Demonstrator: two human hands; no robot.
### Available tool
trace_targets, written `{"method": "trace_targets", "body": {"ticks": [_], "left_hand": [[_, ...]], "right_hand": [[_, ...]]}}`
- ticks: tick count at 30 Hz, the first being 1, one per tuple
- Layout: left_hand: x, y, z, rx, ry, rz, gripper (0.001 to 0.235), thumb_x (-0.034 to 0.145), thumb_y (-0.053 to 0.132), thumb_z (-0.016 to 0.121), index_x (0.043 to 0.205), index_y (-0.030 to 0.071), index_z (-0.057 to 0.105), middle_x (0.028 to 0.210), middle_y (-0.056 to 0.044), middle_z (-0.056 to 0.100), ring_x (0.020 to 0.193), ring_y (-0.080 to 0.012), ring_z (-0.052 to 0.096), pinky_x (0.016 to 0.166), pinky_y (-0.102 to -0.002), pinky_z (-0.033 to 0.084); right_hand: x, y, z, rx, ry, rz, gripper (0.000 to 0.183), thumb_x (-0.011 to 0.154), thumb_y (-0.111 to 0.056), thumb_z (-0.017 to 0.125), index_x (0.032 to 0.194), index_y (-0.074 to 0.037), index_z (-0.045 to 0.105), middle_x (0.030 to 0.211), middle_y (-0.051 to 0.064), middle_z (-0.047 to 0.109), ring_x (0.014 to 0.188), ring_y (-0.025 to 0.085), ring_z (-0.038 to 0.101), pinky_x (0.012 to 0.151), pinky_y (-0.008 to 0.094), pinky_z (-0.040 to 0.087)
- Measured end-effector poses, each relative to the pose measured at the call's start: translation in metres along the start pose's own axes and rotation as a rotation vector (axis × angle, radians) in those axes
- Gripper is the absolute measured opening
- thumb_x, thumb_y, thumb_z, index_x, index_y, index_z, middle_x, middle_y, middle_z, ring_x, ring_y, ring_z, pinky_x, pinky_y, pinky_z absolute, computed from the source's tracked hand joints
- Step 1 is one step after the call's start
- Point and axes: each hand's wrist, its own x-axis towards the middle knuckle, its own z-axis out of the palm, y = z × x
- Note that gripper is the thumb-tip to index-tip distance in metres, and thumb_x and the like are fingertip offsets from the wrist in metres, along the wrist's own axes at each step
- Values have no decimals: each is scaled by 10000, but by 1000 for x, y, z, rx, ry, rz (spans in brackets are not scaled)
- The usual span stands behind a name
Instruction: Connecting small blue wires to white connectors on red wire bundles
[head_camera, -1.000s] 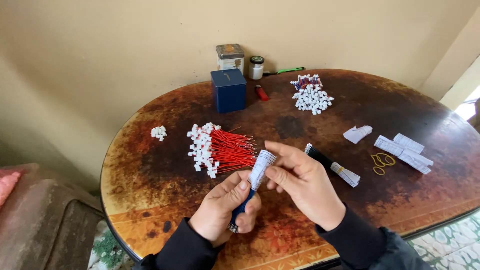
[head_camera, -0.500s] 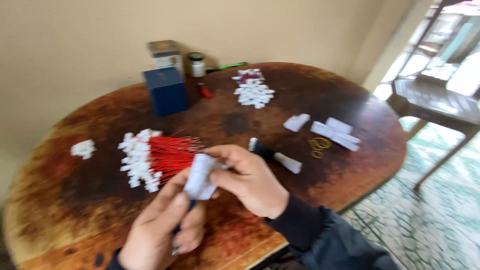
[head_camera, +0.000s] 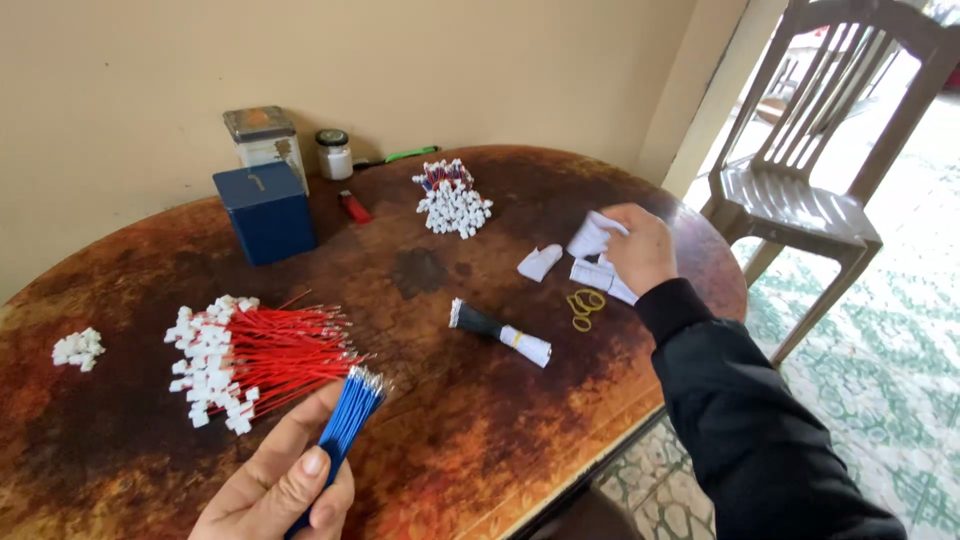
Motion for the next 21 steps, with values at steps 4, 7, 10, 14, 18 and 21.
{"method": "trace_targets", "body": {"ticks": [4,7,10,14,18,21], "left_hand": [[6,-5,-1,66,154,-19,616,857,139,599,1470,116,544,565,-84,430,418,-114,334,346,-215,233],[14,-9,-13,172,213,-54,551,885,183,527,1432,119,527,573,-133,418,367,-106,201,307,-218,154],[14,-9,-7,566,364,-34,329,941,107,500,1253,63,593,562,-97,424,453,-162,339,414,-287,243],[12,0,9,1339,384,-15,265,883,323,589,1126,220,598,882,15,733,761,-151,696,742,-316,510],[12,-5,3,1493,244,100,258,922,317,539,1142,183,524,834,-78,694,754,-344,657,679,-440,447],[8,-6,-2,1496,265,82,269,934,331,528,1163,191,511,813,-70,659,702,-349,624,622,-453,422]], "right_hand": [[42,69,-3,-320,9,35,205,885,-140,571,1042,-143,704,964,56,733,845,222,682,799,348,498],[49,86,1,-419,-137,35,314,892,-197,520,1160,-153,678,1132,100,696,1066,304,628,918,403,453],[39,71,1,-452,-211,-86,387,841,-166,480,1160,-90,685,1193,114,677,1105,284,621,997,373,435],[-40,-72,4,-375,-213,-409,384,869,-185,584,1228,-68,652,1194,147,663,1095,293,607,973,400,422],[-123,-162,20,-146,-541,-739,322,862,-190,653,1160,-67,640,1185,115,672,1068,254,638,952,364,443],[-126,-134,46,-479,-600,-501,522,871,-318,624,1348,-155,491,1319,86,542,1159,327,542,885,492,441]]}}
